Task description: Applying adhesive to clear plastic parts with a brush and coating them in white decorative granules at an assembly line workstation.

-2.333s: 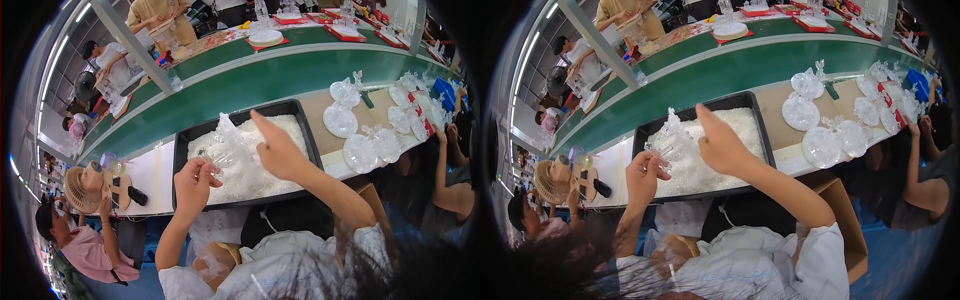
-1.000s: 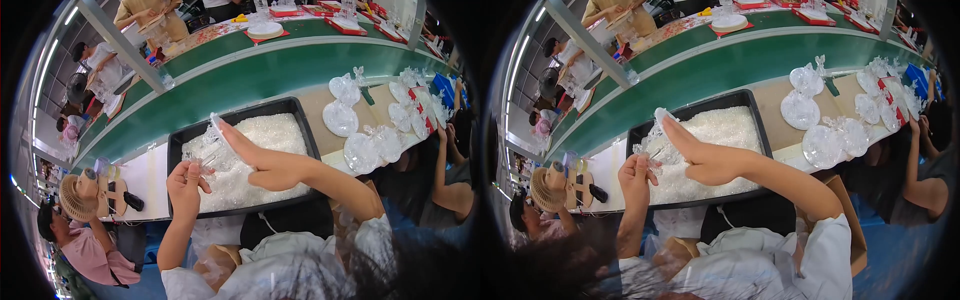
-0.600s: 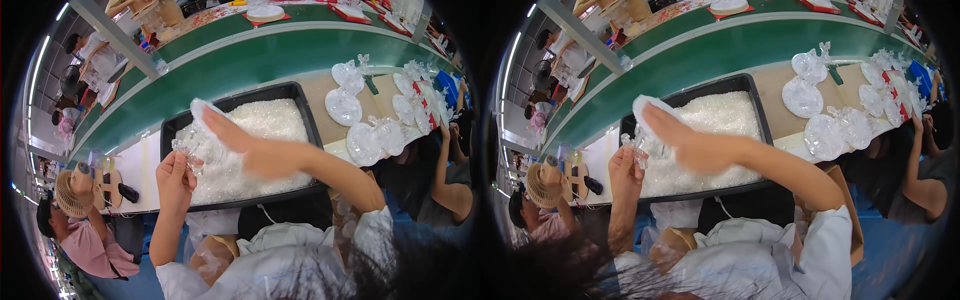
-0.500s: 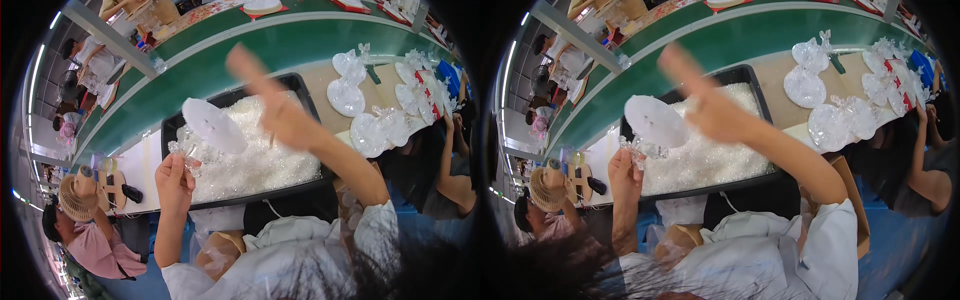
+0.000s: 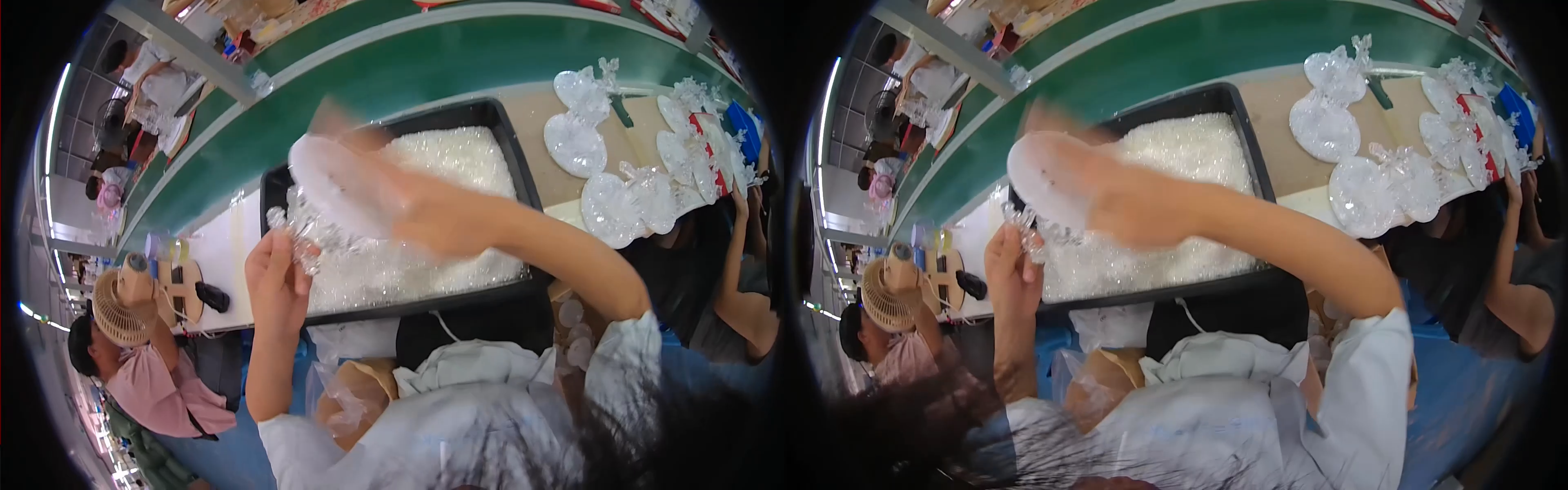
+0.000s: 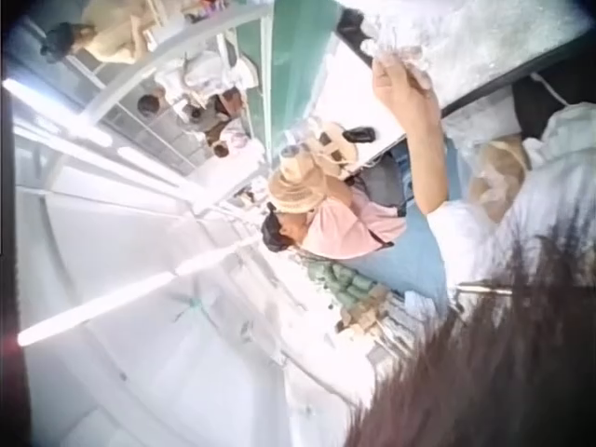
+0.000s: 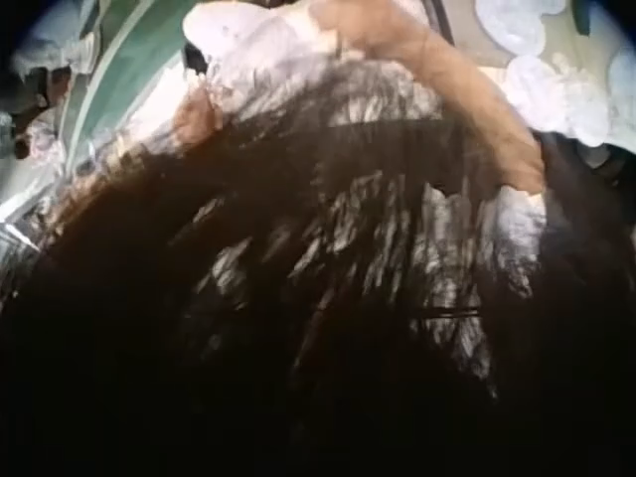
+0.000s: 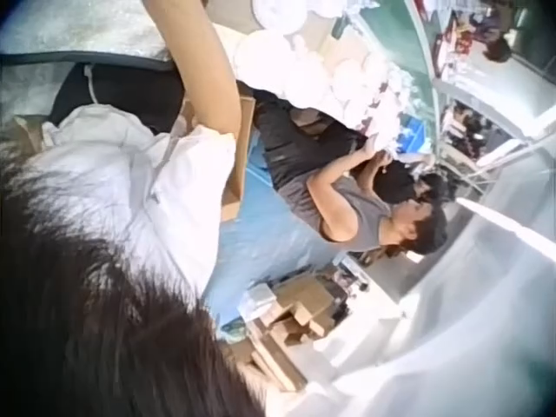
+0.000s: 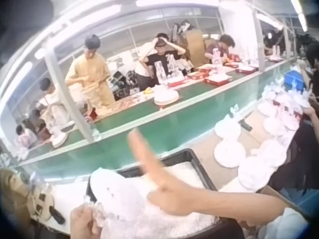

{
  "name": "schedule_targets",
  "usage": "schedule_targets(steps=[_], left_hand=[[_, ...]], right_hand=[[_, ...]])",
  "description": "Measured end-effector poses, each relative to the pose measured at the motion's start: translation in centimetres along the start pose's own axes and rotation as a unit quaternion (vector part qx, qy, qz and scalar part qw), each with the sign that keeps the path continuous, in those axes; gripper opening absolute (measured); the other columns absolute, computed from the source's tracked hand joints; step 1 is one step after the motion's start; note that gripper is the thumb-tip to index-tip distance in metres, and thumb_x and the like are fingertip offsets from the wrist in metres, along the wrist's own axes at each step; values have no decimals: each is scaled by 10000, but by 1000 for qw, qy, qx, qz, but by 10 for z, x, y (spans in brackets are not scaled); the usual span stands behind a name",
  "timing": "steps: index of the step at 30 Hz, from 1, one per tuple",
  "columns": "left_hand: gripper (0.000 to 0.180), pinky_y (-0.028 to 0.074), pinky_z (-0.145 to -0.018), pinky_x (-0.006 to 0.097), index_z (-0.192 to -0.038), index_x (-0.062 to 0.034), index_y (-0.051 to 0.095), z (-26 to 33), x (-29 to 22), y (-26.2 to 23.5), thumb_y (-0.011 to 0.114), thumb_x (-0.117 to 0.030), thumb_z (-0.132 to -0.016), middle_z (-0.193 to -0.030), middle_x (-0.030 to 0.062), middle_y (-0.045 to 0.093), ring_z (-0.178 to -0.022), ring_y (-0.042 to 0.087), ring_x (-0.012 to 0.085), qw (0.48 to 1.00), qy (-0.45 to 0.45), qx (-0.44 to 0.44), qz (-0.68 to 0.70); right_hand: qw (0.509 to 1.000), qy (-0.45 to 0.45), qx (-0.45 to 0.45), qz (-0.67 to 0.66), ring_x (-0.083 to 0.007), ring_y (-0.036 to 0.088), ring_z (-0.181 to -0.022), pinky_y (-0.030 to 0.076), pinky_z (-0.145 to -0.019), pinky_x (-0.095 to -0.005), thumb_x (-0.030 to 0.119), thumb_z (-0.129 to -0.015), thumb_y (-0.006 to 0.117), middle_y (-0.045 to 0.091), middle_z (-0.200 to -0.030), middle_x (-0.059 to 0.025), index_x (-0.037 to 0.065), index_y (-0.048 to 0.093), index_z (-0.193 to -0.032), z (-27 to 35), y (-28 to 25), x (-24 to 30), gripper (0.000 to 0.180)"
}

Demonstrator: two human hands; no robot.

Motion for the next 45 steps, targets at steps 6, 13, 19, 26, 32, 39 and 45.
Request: schedule_targets(steps=[6, 13, 19, 26, 32, 39, 45], left_hand=[[245, 349, -390, 189, -999, -18, 605, 2, 10, -12, 539, -251, -1031, -817, 119, 695, -416, 446, 59, 1000, 6, 6, 7], [259, 338, -388, 187, -968, -14, 602, 12, 4, -9, 518, -249, -1039, -786, 101, 681, -417, 429, 57, 1000, -9, 18, 23], [276, 347, -401, 194, -967, -15, 592, 10, 4, -13, 516, -270, -1040, -796, 88, 677, -422, 421, 54, 999, 2, 33, 15], [274, 361, -406, 201, -999, -13, 584, 6, 9, -18, 515, -275, -1040, -808, 86, 672, -432, 422, 43, 999, 14, 18, 32], [248, 339, -400, 184, -1016, -22, 582, 4, 4, -20, 500, -253, -1047, -826, 102, 679, -430, 408, 39, 1000, 9, 20, 8], [258, 351, -405, 196, -1069, -28, 579, 12, 8, -14, 512, -277, -1042, -813, 94, 685, -437, 436, 60, 999, 29, -17, -18], [317, 382, -434, 207, -1038, 10, 613, 15, -9, -4, 544, -300, -1029, -758, 112, 673, -432, 444, 63, 995, 44, -20, -93]], right_hand=[[993, 77, 28, -86, -338, 22, -1527, 67, -1223, -429, 18, -793, 452, 111, -1627, -231, -19, 158, -1551, -4, 1, 4, 814], [997, -41, 36, 62, -353, -11, -1525, 20, -1223, -424, 17, -760, 477, -4, -1632, -252, -14, 28, -1565, 2, 26, 12, 922], [998, -49, -30, 19, -259, -20, -1534, -13, -1220, -378, 28, -647, 482, 107, -1648, -175, -7, 63, -1568, 5, 28, 6, 1013], [995, 8, 88, 44, -303, -52, -1530, -4, -1223, -402, 69, -652, 501, -16, -1643, -222, -22, 22, -1564, -1, 24, 4, 1034], [998, -35, 26, 50, -312, -30, -1530, -7, -1222, -398, 38, -770, 469, 17, -1643, -213, 11, 7, -1573, 1, 18, 7, 927], [998, -17, -5, 63, -337, -54, -1527, 4, -1216, -445, 15, -728, 502, 5, -1645, -210, -6, 19, -1565, 5, 2, 10, 966], [999, -28, 21, -9, -277, -94, -1529, -36, -1216, -438, 174, -633, 498, -14, -1651, -193, -2, 35, -1574, -3, 3, 1, 1063]])
Point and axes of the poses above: each hand's wrist, its own z-axis away from the middle knuckle, its own y-axis out of the palm, x = y × z, the point moved 5 cm from there along -z, towards the middle knuckle
